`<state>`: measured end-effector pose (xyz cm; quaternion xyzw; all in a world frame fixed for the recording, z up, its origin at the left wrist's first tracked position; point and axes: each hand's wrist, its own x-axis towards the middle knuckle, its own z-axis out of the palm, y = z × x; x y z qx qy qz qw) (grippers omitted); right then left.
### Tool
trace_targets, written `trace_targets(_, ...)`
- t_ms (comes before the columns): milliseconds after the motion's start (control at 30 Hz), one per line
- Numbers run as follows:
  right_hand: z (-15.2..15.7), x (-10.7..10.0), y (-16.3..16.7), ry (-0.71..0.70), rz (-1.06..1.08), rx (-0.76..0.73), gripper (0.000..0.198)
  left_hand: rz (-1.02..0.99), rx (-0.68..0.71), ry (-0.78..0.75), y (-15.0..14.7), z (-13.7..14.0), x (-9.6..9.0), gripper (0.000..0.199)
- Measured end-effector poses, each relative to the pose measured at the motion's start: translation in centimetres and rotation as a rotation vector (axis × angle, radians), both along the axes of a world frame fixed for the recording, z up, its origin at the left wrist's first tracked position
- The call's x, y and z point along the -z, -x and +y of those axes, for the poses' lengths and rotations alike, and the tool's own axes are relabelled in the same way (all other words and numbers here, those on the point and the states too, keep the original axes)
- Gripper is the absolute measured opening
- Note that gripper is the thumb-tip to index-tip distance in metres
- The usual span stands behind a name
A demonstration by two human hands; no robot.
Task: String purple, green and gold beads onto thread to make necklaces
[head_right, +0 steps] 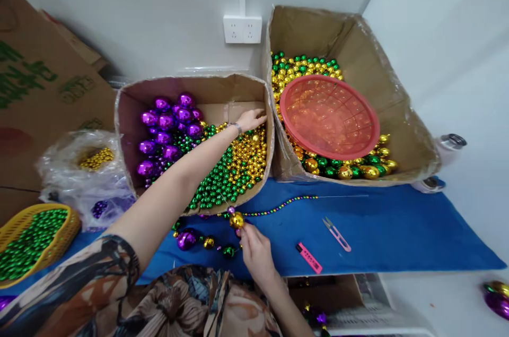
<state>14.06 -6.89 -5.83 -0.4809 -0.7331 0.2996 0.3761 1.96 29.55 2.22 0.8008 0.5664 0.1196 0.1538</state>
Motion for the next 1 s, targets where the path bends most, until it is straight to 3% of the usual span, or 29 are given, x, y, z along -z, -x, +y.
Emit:
trace_targets(133,-0.1,0.0,-0.1,-0.011,0.006,0.009,0.018,0.059,0.1,0.088,0.0,-0.2,-0.8,0.041)
trace_targets(233,-0.1,-0.1,-0.1,-0.008,0.026,0.004,0.019,0.083,0.166,0.084,0.4,-2.7,-1.0,0.039)
trace_targets(433,-0.3,0.3,0.0,0.045,0.04,-0.032,0.02,-0.03,0.409,-0.19,1.9,-10.2,-0.1,0.044)
trace_targets(500,-0.4,0.4,-0.1,0.047,0.037,-0.038,0.021,-0.082,0.333,-0.259,3.3,-11.0,0.1,0.044)
trace_targets(600,-0.6,0.3,-0.1,0.061,0.031,-0.039,0.021,-0.041,0.01,-0.331,6.1,-10.1,0.3,0.044)
trace_targets(667,-0.9,0.2,0.0,0.078,0.038,-0.041,0.021,0.024,-0.114,-0.269,7.6,-8.9,0.5,0.045)
trace_targets(800,-1.5,0.4,0.1,0.088,0.062,-0.032,0.021,0.076,0.004,-0.163,8.2,-9.0,1.5,0.039)
trace_targets(1000,-2.0,0.4,-0.2,0.097,0.009,-0.023,0.022,-0.022,0.25,-0.232,6.7,-14.6,2.2,0.033)
